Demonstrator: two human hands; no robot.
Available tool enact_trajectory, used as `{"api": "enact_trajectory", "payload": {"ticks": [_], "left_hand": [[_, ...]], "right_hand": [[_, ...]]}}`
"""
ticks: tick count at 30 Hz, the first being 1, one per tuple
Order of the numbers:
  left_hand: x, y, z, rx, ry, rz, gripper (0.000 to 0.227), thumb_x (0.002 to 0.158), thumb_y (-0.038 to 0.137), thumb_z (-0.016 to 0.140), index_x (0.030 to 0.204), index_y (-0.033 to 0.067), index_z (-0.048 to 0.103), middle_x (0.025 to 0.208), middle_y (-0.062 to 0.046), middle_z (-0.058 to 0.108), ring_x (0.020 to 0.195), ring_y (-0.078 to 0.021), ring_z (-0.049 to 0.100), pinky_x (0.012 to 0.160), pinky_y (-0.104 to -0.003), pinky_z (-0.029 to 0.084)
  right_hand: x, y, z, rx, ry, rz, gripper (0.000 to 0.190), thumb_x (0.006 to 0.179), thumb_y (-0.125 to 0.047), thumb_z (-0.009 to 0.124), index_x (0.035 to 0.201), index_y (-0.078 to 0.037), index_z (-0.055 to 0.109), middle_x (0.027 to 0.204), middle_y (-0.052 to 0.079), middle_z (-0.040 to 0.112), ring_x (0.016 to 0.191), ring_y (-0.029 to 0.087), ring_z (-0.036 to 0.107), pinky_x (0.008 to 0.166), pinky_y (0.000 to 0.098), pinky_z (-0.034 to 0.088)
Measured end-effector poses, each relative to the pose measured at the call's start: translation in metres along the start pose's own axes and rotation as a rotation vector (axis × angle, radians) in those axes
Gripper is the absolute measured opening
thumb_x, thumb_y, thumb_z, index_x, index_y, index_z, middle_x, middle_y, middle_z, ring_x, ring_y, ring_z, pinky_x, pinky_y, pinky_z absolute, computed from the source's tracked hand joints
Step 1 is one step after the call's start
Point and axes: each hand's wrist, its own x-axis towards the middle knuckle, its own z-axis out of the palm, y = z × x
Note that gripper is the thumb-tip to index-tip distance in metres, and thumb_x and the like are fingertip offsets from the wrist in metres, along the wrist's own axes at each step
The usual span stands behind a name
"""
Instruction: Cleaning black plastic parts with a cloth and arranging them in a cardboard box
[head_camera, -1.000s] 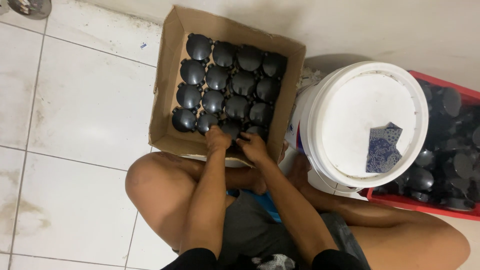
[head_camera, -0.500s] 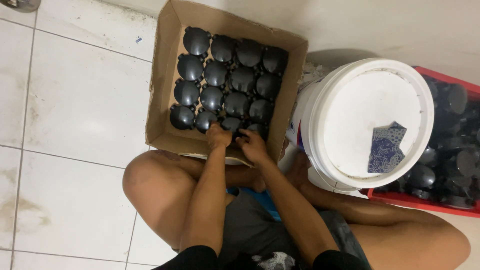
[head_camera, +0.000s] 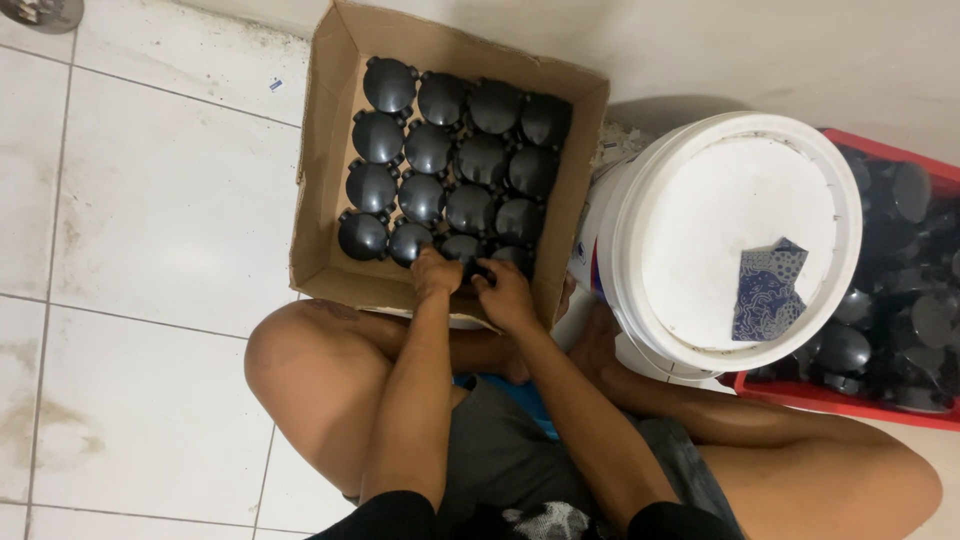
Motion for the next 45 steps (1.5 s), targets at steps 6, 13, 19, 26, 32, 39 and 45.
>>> {"api": "enact_trajectory", "payload": {"ticks": [6, 13, 19, 26, 32, 39, 45], "left_hand": [[-0.01, 0.007, -0.011, -0.054, 0.044, 0.052, 0.041, 0.082, 0.017, 0.062, 0.116, -0.0045, 0.067, 0.11, -0.023, 0.07, 0.111, -0.0365, 0.066, 0.093, -0.046, 0.055], [-0.09, 0.053, -0.07, 0.034, 0.033, 0.169, 0.061, 0.086, 0.014, 0.059, 0.144, 0.0052, 0.042, 0.127, -0.023, 0.061, 0.118, -0.0388, 0.061, 0.096, -0.053, 0.053], [-0.154, 0.084, -0.102, 0.003, 0.032, 0.348, 0.065, 0.087, 0.013, 0.066, 0.146, 0.0023, 0.041, 0.134, -0.027, 0.053, 0.125, -0.0423, 0.055, 0.101, -0.056, 0.049], [-0.225, 0.115, -0.104, -0.04, 0.089, 0.73, 0.078, 0.075, 0.01, 0.078, 0.145, 0.006, 0.044, 0.143, -0.026, 0.046, 0.133, -0.0451, 0.044, 0.111, -0.055, 0.038], [-0.288, 0.159, -0.077, -0.105, 0.095, 1.135, 0.077, 0.072, 0.006, 0.08, 0.142, 0.004, 0.048, 0.141, -0.024, 0.049, 0.128, -0.045, 0.049, 0.105, -0.055, 0.043], [-0.332, 0.228, -0.008, -0.051, -0.078, 1.336, 0.08, 0.074, 0.014, 0.083, 0.144, 0.0068, 0.045, 0.141, -0.018, 0.049, 0.124, -0.0375, 0.056, 0.104, -0.053, 0.046], [-0.354, 0.275, 0.073, 0.013, -0.294, 1.27, 0.078, 0.079, 0.017, 0.078, 0.147, 0.0093, 0.041, 0.143, -0.018, 0.047, 0.127, -0.0373, 0.055, 0.104, -0.055, 0.047]], "right_hand": [[-0.006, -0.004, -0.006, 0.019, 0.02, -0.027, 0.04, 0.098, -0.022, 0.056, 0.133, -0.003, 0.059, 0.131, 0.023, 0.055, 0.128, 0.039, 0.051, 0.107, 0.05, 0.043], [-0.01, -0.002, -0.019, 0.065, 0.109, -0.133, 0.037, 0.095, -0.02, 0.06, 0.127, -0.002, 0.063, 0.124, 0.023, 0.06, 0.124, 0.041, 0.054, 0.105, 0.051, 0.043], [-0.027, -0.031, -0.046, 0.119, 0.182, -0.226, 0.036, 0.094, -0.02, 0.061, 0.126, -0.004, 0.065, 0.122, 0.022, 0.062, 0.122, 0.041, 0.055, 0.104, 0.0514, 0.043], [-0.088, -0.07, -0.111, 0.46, 0.154, -0.354, 0.034, 0.096, -0.015, 0.059, 0.127, -0.004, 0.065, 0.117, 0.022, 0.067, 0.107, 0.033, 0.066, 0.094, 0.0477, 0.051], [-0.148, -0.066, -0.186, 0.66, 0.248, -0.423, 0.032, 0.096, -0.012, 0.057, 0.127, -0.005, 0.063, 0.117, 0.023, 0.066, 0.087, 0.029, 0.071, 0.077, 0.0417, 0.059], [-0.18, -0.017, -0.275, 0.576, 0.586, -0.463, 0.025, 0.095, -0.007, 0.059, 0.118, -0.003, 0.069, 0.109, 0.019, 0.069, 0.108, 0.028, 0.066, 0.092, 0.0426, 0.053], [-0.195, 0.053, -0.333, 0.557, 0.797, -0.342, 0.024, 0.093, -0.007, 0.062, 0.114, -0.005, 0.071, 0.102, 0.018, 0.07, 0.102, 0.025, 0.065, 0.089, 0.0391, 0.053]]}}
